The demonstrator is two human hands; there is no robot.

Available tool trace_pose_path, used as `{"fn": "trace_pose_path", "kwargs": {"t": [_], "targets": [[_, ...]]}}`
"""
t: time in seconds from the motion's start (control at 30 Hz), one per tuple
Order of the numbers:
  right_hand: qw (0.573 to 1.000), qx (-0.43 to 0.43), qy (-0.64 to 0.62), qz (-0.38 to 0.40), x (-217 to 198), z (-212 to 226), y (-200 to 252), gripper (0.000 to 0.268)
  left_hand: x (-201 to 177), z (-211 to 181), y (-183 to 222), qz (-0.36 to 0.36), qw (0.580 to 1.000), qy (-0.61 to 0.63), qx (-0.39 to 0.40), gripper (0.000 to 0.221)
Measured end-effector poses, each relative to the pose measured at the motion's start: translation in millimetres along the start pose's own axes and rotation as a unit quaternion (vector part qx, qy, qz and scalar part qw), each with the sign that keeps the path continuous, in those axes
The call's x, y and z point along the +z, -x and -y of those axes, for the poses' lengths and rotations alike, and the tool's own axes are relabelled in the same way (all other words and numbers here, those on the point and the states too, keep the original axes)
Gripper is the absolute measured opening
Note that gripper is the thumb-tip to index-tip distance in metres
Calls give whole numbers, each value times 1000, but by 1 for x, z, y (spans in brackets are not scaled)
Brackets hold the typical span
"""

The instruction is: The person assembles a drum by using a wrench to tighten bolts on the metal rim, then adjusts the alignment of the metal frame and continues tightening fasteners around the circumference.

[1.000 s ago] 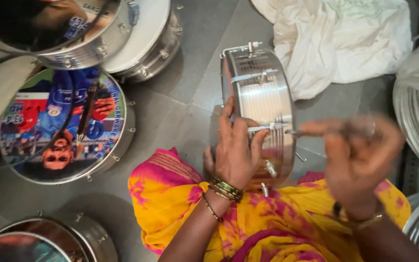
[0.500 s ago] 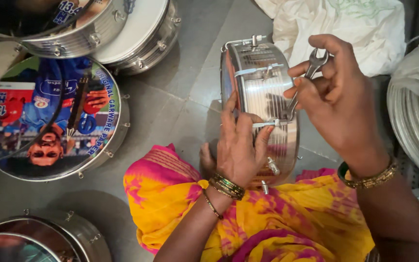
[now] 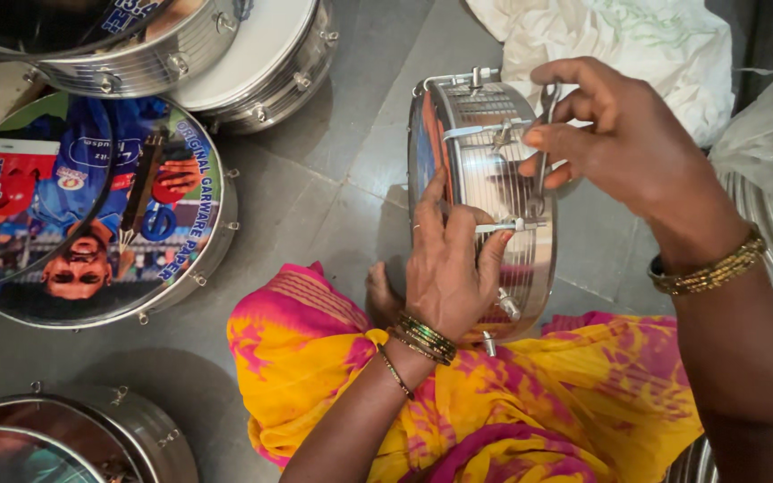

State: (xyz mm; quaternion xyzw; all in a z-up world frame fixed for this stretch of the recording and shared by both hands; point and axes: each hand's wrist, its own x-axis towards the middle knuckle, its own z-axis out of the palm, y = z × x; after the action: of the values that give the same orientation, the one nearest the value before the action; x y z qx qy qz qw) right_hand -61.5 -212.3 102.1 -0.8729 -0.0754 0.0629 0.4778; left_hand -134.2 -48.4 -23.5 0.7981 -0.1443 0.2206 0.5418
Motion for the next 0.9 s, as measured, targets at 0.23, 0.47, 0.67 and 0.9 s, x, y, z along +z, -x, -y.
{"fn": "trace_pose_path", "kwargs": {"t": [0.23, 0.47, 0.67, 0.9], "targets": [[999, 9, -42, 31, 1, -9, -3, 47, 1, 0, -2, 16, 1000, -2, -16, 26], [993, 17, -80, 79, 5, -20, -7, 47, 1, 0, -1, 8, 999, -29, -15, 25], [971, -178, 145, -68, 27, -31, 59, 21, -2, -8, -3, 14, 998, -48, -38, 23], [821, -534, 189, -72, 40, -73, 91, 18, -13, -16, -6, 55, 989, -117, -77, 27]]}}
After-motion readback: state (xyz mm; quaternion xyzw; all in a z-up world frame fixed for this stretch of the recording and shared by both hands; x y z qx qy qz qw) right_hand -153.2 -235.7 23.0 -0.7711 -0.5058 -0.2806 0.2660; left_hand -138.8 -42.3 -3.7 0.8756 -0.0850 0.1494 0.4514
